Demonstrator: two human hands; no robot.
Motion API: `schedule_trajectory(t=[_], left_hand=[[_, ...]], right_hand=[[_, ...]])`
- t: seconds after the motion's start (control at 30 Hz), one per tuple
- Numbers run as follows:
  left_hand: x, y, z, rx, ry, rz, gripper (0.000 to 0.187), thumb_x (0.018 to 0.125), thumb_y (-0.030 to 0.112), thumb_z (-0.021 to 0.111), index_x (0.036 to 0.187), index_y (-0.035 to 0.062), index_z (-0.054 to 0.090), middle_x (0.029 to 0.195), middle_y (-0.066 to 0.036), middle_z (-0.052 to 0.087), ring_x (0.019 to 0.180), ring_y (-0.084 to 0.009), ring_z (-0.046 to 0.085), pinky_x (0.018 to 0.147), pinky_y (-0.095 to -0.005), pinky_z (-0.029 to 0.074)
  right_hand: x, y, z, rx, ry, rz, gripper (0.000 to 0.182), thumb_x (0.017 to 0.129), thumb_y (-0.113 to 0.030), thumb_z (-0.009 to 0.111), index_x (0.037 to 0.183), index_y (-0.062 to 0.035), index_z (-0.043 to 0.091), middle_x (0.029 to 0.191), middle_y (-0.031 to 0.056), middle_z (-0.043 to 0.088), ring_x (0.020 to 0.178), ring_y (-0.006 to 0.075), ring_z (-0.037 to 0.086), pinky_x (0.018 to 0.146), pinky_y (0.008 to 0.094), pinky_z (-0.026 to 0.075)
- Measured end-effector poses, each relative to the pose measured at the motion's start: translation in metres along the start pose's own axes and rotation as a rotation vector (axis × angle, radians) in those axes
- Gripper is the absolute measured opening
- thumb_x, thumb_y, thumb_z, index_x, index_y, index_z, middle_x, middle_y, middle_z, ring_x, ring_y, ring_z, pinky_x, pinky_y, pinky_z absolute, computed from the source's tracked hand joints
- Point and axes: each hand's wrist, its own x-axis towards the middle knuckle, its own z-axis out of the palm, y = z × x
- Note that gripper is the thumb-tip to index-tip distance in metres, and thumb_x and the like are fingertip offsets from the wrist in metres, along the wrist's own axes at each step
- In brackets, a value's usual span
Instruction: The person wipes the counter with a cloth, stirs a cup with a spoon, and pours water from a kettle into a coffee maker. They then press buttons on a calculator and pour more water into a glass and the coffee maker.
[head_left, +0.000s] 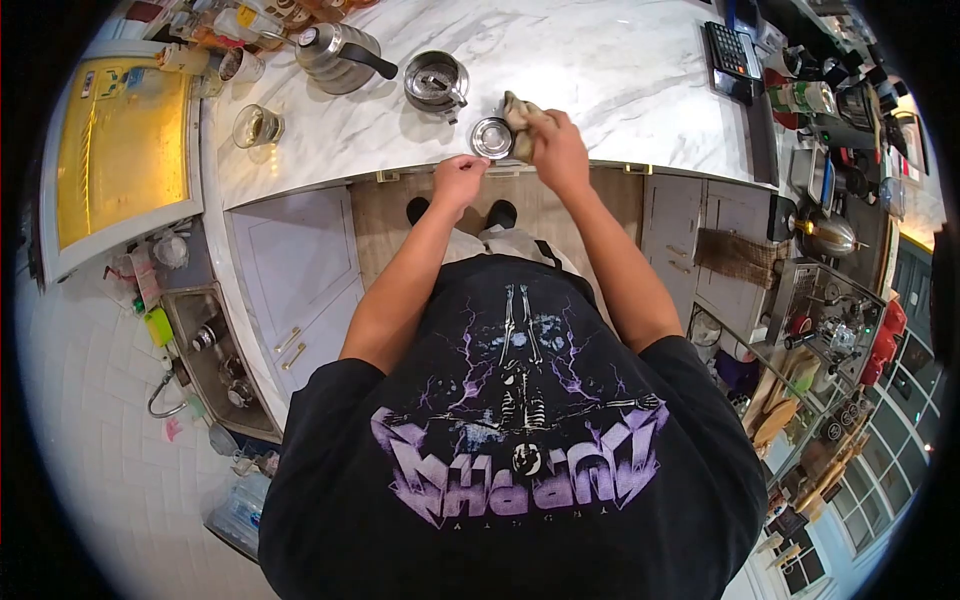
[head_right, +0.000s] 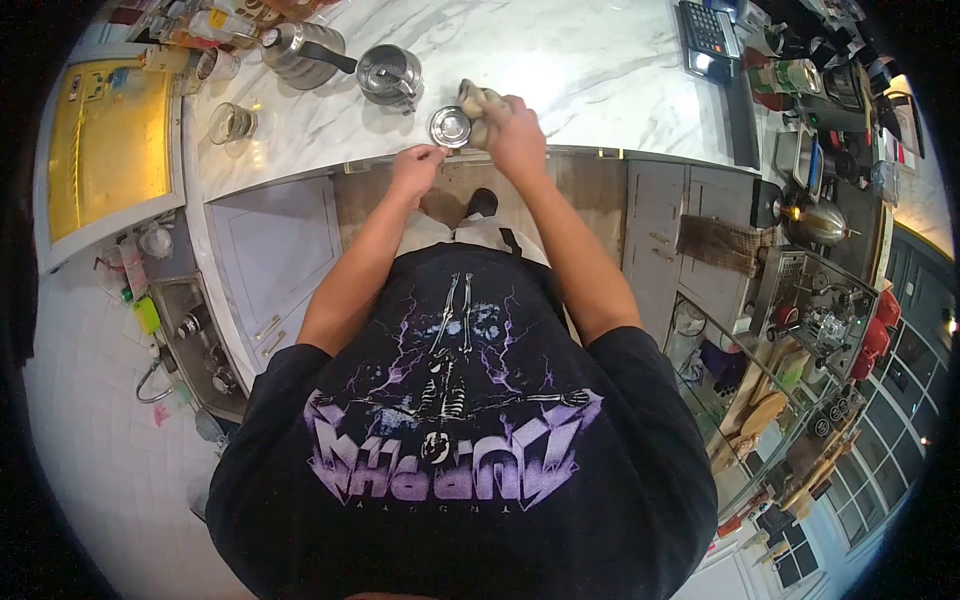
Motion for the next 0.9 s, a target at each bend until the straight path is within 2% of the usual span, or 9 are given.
schedule_trajectory(t=[0.13,0.23,0.33,0.37,0.47,0.6,0.73,0.8,0.9], left_hand=[[0.005,-0.010,-0.015,-0.038,-0.009,0.024,0.033,0.093,0.029,0.081,0.097,-0.0034,0.079,0.082,-0.004,0.073,0.074,-0.0122,0.061,0.070,-0.0313,0.050],[0.008,-0.020,-0.021,-0.059,-0.001,0.012,0.033,0.093,0.029,0.081,0.095,-0.0037,0.079,0.081,-0.003,0.072,0.074,-0.0114,0.060,0.070,-0.0309,0.050],[0.009,-0.024,-0.028,-0.106,0.011,0.001,0.032,0.093,0.029,0.081,0.096,-0.0036,0.079,0.081,-0.003,0.072,0.074,-0.0112,0.060,0.070,-0.0306,0.050],[0.009,-0.025,-0.029,-0.128,0.016,-0.003,0.032,0.093,0.029,0.081,0.096,-0.0036,0.079,0.081,-0.002,0.072,0.074,-0.0112,0.060,0.070,-0.0304,0.050],[0.009,-0.024,-0.034,-0.154,0.029,-0.035,0.033,0.093,0.029,0.082,0.095,-0.0037,0.079,0.081,-0.002,0.072,0.075,-0.0108,0.060,0.070,-0.0300,0.049],[0.012,-0.027,-0.042,-0.146,0.079,-0.037,0.033,0.093,0.029,0.082,0.095,-0.0037,0.079,0.080,-0.002,0.071,0.074,-0.0104,0.059,0.070,-0.0299,0.049],[0.013,-0.029,-0.051,-0.137,0.096,-0.037,0.034,0.094,0.030,0.080,0.095,-0.0034,0.079,0.080,-0.002,0.071,0.074,-0.0101,0.058,0.070,-0.0300,0.048],[0.011,-0.028,-0.054,-0.133,0.110,-0.034,0.034,0.094,0.031,0.080,0.095,-0.0032,0.079,0.080,-0.002,0.071,0.074,-0.0100,0.058,0.070,-0.0300,0.048],[0.007,-0.024,-0.059,-0.112,0.090,-0.042,0.031,0.096,0.027,0.077,0.096,-0.0039,0.078,0.088,-0.003,0.073,0.082,-0.0113,0.061,0.077,-0.0275,0.047]], right_hand=[[0.019,0.005,-0.011,0.027,0.229,-0.016,0.045,0.087,-0.013,0.070,0.129,-0.0274,0.075,0.135,0.0122,0.063,0.102,0.0389,0.066,0.087,0.0453,0.058],[0.029,-0.023,-0.023,-0.218,-0.058,-0.053,0.050,0.087,-0.014,0.071,0.134,-0.0302,0.072,0.143,0.0062,0.062,0.107,0.0346,0.065,0.083,0.0461,0.058],[0.029,-0.016,0.000,-0.380,-0.111,-0.288,0.048,0.088,-0.016,0.070,0.133,-0.0313,0.072,0.148,-0.0003,0.061,0.111,0.0318,0.064,0.080,0.0473,0.058],[0.028,-0.011,0.005,-0.393,-0.138,-0.272,0.045,0.089,-0.017,0.069,0.132,-0.0310,0.073,0.149,-0.0056,0.060,0.114,0.0292,0.064,0.082,0.0472,0.057],[0.026,-0.006,-0.003,-0.338,-0.197,-0.325,0.045,0.090,-0.015,0.068,0.132,-0.0305,0.073,0.146,-0.0076,0.063,0.115,0.0266,0.063,0.084,0.0471,0.056],[0.018,0.000,-0.016,-0.283,-0.265,-0.429,0.040,0.090,-0.014,0.066,0.127,-0.0259,0.074,0.142,-0.0072,0.066,0.115,0.0278,0.064,0.084,0.0475,0.056],[0.029,0.000,-0.025,0.017,-0.354,-0.239,0.044,0.089,-0.012,0.065,0.132,-0.0211,0.069,0.137,0.0024,0.066,0.107,0.0358,0.064,0.089,0.0468,0.057],[0.043,-0.004,-0.016,0.096,0.042,-0.146,0.048,0.090,-0.012,0.064,0.137,-0.0200,0.065,0.138,0.0030,0.064,0.105,0.0354,0.065,0.090,0.0461,0.057],[0.053,-0.011,0.007,-0.077,-0.010,-0.170,0.050,0.088,-0.010,0.065,0.138,-0.0178,0.064,0.139,0.0026,0.063,0.107,0.0346,0.065,0.087,0.0484,0.059]])
